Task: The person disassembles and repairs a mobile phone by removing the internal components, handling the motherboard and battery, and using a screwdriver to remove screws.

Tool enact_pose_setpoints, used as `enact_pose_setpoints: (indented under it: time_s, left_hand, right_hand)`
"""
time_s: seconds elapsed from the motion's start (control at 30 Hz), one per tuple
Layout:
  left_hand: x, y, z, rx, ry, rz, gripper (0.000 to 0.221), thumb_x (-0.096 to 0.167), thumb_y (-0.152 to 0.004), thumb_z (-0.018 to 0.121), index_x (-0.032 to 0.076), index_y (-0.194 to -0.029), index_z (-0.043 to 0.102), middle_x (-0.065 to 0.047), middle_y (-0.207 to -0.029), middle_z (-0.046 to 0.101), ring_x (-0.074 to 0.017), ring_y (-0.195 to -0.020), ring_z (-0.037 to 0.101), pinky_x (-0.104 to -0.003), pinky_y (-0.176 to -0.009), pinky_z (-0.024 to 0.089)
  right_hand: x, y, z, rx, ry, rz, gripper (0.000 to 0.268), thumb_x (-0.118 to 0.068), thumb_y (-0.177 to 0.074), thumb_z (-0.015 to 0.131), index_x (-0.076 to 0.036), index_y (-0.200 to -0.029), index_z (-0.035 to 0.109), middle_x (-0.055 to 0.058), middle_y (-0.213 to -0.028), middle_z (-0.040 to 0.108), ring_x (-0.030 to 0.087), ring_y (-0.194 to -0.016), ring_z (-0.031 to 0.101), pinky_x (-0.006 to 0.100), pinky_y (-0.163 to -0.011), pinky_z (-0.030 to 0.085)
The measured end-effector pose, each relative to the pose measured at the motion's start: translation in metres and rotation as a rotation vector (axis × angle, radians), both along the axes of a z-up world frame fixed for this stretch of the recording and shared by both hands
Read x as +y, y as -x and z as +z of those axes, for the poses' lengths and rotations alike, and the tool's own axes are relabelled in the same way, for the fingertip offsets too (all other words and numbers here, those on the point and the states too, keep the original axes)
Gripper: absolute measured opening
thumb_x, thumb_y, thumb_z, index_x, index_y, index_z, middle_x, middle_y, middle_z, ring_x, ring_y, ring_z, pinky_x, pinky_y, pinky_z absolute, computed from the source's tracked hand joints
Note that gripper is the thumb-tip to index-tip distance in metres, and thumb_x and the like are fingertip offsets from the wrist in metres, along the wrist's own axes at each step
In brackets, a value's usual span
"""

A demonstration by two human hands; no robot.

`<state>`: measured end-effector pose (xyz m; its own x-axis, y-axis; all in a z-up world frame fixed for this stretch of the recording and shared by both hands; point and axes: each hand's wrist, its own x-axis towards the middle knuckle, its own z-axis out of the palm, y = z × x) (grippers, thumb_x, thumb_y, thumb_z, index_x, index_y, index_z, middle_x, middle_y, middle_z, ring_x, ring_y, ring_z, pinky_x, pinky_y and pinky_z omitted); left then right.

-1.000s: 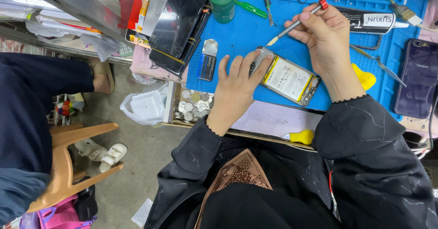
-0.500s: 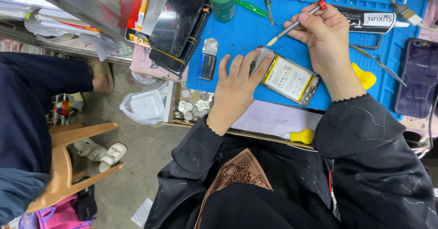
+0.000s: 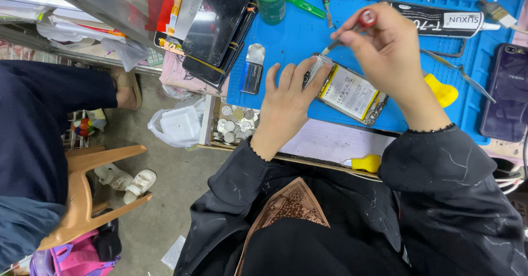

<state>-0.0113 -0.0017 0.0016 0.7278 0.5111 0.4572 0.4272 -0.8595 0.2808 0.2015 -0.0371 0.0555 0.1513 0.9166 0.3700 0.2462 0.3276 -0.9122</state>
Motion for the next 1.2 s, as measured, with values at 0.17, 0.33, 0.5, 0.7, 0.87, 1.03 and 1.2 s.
enact_pose_setpoints:
  time_s: [0.17, 0.33, 0.5, 0.7, 0.87, 1.03, 1.2]
  left_hand:
    - [-0.001, 0.0, 0.003, 0.003, -0.011, 0.007, 0.073, 0.001, -0.081, 0.067, 0.017, -0.15, 0.05, -0.007, -0.147, 0.05, -0.0281, -0.129, 0.05, -0.057, -0.117, 0.034]
    - [-0.001, 0.0, 0.002, 0.005, -0.004, -0.005, 0.073, 0.0, -0.083, 0.068, 0.017, -0.151, 0.05, -0.007, -0.148, 0.049, -0.0274, -0.129, 0.049, -0.056, -0.117, 0.034]
    - [-0.001, 0.0, 0.003, -0.015, -0.003, -0.01, 0.071, 0.002, -0.082, 0.069, 0.017, -0.149, 0.051, -0.007, -0.148, 0.049, -0.0286, -0.129, 0.049, -0.057, -0.116, 0.034]
    - [-0.002, 0.002, 0.005, -0.015, 0.016, -0.022, 0.075, 0.002, -0.078, 0.072, 0.017, -0.15, 0.051, -0.007, -0.147, 0.049, -0.0279, -0.128, 0.05, -0.057, -0.116, 0.034]
    - [-0.003, 0.001, 0.004, -0.031, 0.014, -0.015, 0.077, 0.002, -0.077, 0.072, 0.017, -0.149, 0.051, -0.007, -0.147, 0.048, -0.0285, -0.128, 0.05, -0.056, -0.116, 0.033]
    - [-0.003, 0.001, 0.004, -0.006, 0.015, -0.012, 0.078, 0.0, -0.078, 0.071, 0.017, -0.15, 0.05, -0.006, -0.147, 0.049, -0.0276, -0.128, 0.049, -0.056, -0.117, 0.033]
    - [-0.003, 0.001, 0.002, -0.003, 0.015, -0.011, 0.077, 0.0, -0.077, 0.071, 0.018, -0.149, 0.05, -0.007, -0.147, 0.049, -0.0288, -0.129, 0.048, -0.057, -0.116, 0.033]
  right_hand:
    - [-0.003, 0.008, 0.009, -0.277, -0.019, -0.002, 0.036, 0.009, -0.112, 0.066, 0.003, -0.139, 0.044, 0.013, -0.11, 0.069, 0.018, -0.109, 0.073, 0.029, -0.096, 0.062]
    - [0.007, 0.005, -0.008, -0.518, -0.17, -0.149, 0.039, 0.005, -0.108, 0.078, 0.0, -0.133, 0.048, 0.017, -0.115, 0.067, 0.022, -0.108, 0.075, 0.031, -0.094, 0.064]
    - [0.004, 0.014, -0.004, -0.499, -0.228, -0.04, 0.036, 0.012, -0.107, 0.068, 0.005, -0.135, 0.046, 0.019, -0.124, 0.066, 0.029, -0.117, 0.072, 0.035, -0.1, 0.062]
    - [0.013, 0.018, -0.011, -0.547, -0.207, -0.167, 0.038, 0.006, -0.104, 0.079, 0.001, -0.132, 0.053, 0.016, -0.108, 0.067, 0.023, -0.099, 0.073, 0.033, -0.085, 0.062]
    - [0.008, 0.015, -0.003, -0.528, -0.282, -0.088, 0.035, 0.013, -0.109, 0.063, 0.003, -0.137, 0.046, 0.018, -0.123, 0.065, 0.028, -0.111, 0.071, 0.035, -0.097, 0.06]
    - [0.012, 0.021, -0.008, -0.514, -0.188, -0.216, 0.038, 0.003, -0.107, 0.077, 0.0, -0.133, 0.049, 0.016, -0.117, 0.068, 0.023, -0.1, 0.071, 0.031, -0.085, 0.06]
    - [0.011, 0.014, -0.002, -0.437, -0.237, 0.008, 0.043, 0.007, -0.106, 0.065, 0.004, -0.141, 0.041, 0.022, -0.127, 0.06, 0.029, -0.117, 0.067, 0.034, -0.096, 0.058]
